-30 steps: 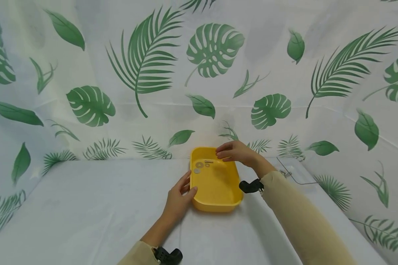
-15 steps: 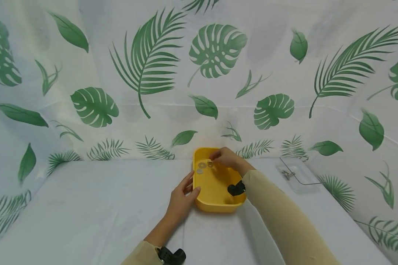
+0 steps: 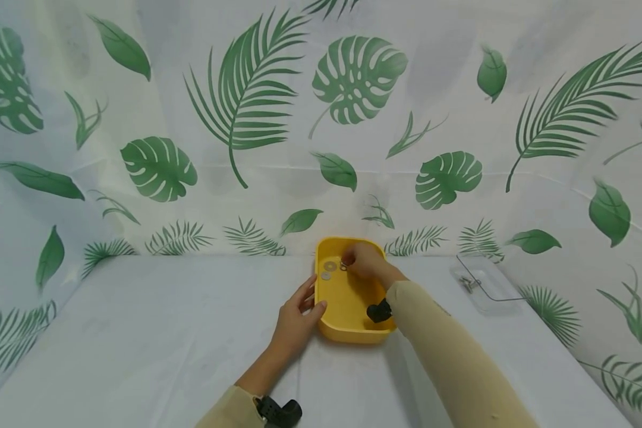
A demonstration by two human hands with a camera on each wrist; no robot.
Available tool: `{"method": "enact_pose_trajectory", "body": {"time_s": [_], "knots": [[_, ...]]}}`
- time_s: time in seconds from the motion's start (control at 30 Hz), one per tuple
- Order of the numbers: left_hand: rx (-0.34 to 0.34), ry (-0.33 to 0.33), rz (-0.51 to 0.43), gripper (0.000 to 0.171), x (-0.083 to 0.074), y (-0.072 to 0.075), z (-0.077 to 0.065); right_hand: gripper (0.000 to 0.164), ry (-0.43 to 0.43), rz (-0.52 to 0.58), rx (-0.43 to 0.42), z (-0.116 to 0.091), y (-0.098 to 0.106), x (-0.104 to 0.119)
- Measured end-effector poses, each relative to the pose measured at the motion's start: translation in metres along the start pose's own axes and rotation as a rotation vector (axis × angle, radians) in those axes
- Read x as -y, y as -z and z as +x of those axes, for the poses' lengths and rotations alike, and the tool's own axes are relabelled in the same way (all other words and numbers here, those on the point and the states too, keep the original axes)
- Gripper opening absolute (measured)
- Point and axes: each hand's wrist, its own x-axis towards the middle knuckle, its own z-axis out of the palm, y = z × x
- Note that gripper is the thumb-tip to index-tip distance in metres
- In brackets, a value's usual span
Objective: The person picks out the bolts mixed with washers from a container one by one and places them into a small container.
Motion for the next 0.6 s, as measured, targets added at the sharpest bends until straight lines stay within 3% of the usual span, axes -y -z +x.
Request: {"method": "enact_pose_trajectory", "body": {"time_s": [0.13,0.3,0.6], "knots": [[0.0,0.003,0.004,0.059,-0.001,0.0,0.0,0.023,0.05,-0.086,0.003,0.002,-0.004,0.0],[-0.001,-0.001,0.004,0.059,-0.001,-0.001,0.001,0.022,0.025,-0.101,0.01,0.001,-0.007,0.0],[0.0,-0.001,-0.005,0.061,-0.002,0.0,-0.002,0.026,-0.115,0.17,0.01,-0.009,0.002,0.008]]}}
